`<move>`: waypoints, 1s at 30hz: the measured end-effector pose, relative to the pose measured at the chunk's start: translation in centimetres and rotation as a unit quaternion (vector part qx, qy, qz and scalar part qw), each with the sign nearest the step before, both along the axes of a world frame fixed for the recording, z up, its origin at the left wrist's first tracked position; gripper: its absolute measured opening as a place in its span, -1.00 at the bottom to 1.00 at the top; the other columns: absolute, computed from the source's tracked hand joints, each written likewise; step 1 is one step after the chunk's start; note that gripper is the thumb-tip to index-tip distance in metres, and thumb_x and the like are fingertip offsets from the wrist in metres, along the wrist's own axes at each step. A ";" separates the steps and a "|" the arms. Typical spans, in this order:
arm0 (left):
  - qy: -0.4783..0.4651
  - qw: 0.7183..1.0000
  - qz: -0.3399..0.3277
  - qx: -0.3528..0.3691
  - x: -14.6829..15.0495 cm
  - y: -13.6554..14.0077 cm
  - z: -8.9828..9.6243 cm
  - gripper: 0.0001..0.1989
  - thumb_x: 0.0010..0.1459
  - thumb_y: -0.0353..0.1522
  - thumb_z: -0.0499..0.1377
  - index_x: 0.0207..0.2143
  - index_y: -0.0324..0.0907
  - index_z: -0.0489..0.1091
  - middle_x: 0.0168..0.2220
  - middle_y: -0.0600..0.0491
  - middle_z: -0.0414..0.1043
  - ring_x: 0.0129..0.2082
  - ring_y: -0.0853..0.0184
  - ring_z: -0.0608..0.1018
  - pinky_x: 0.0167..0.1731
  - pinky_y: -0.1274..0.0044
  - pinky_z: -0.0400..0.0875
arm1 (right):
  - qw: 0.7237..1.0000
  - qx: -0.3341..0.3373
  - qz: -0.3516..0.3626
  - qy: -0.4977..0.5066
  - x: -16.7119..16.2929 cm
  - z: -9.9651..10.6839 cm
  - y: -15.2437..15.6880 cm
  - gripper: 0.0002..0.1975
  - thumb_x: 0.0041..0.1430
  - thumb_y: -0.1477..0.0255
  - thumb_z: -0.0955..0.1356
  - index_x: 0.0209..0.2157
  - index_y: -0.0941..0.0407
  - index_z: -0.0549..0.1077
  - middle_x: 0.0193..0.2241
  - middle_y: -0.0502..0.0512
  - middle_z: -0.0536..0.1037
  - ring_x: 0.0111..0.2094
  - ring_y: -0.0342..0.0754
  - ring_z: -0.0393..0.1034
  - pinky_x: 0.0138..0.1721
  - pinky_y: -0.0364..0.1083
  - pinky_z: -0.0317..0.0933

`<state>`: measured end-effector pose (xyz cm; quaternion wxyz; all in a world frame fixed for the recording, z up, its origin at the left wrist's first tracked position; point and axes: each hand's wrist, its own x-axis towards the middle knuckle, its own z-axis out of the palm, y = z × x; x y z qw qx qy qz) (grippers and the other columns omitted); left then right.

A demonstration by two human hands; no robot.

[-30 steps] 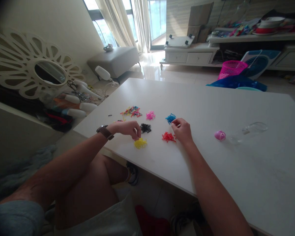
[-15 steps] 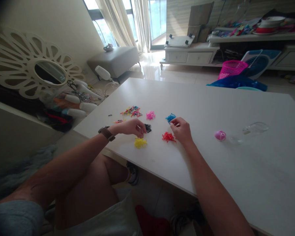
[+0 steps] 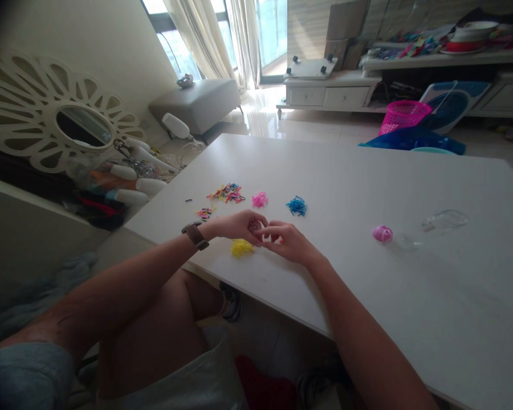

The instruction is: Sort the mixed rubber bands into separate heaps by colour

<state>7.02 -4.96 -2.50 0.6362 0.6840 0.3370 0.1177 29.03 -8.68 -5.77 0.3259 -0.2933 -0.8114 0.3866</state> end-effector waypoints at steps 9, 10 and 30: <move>-0.017 0.999 0.015 -0.032 0.3 0.0 0.6 -0.47 -0.19 -0.36 0.55 -0.15 -0.21 0.47 -0.36 0.00 0.62 -0.32 0.28 0.65 -0.30 0.49 0.53 | 0.999 0.037 -0.023 0.001 0.2 0.0 0.2 -0.88 0.26 0.35 0.41 -0.30 0.04 0.62 -0.30 0.05 0.52 -0.36 -0.12 0.42 -0.31 -0.13 0.32; -0.018 0.999 0.018 -0.034 0.3 0.0 0.6 -0.47 -0.20 -0.37 0.55 -0.15 -0.21 0.47 -0.36 0.00 0.62 -0.31 0.28 0.65 -0.30 0.49 0.53 | 0.999 0.040 -0.029 -0.001 0.2 0.0 0.2 -0.88 0.26 0.36 0.40 -0.31 0.05 0.61 -0.30 0.05 0.52 -0.37 -0.12 0.41 -0.31 -0.12 0.31; -0.031 0.920 0.388 0.039 -4.1 6.3 -0.6 -0.65 -0.19 -0.36 0.53 -0.35 -0.26 0.52 -0.37 -0.01 0.59 -0.35 0.37 0.61 -0.14 0.43 0.53 | 0.940 0.030 -0.326 0.097 2.1 -0.1 1.5 -0.85 0.18 0.29 0.39 -0.37 0.07 0.53 -0.35 0.05 0.59 -0.31 -0.03 0.46 -0.25 -0.04 0.38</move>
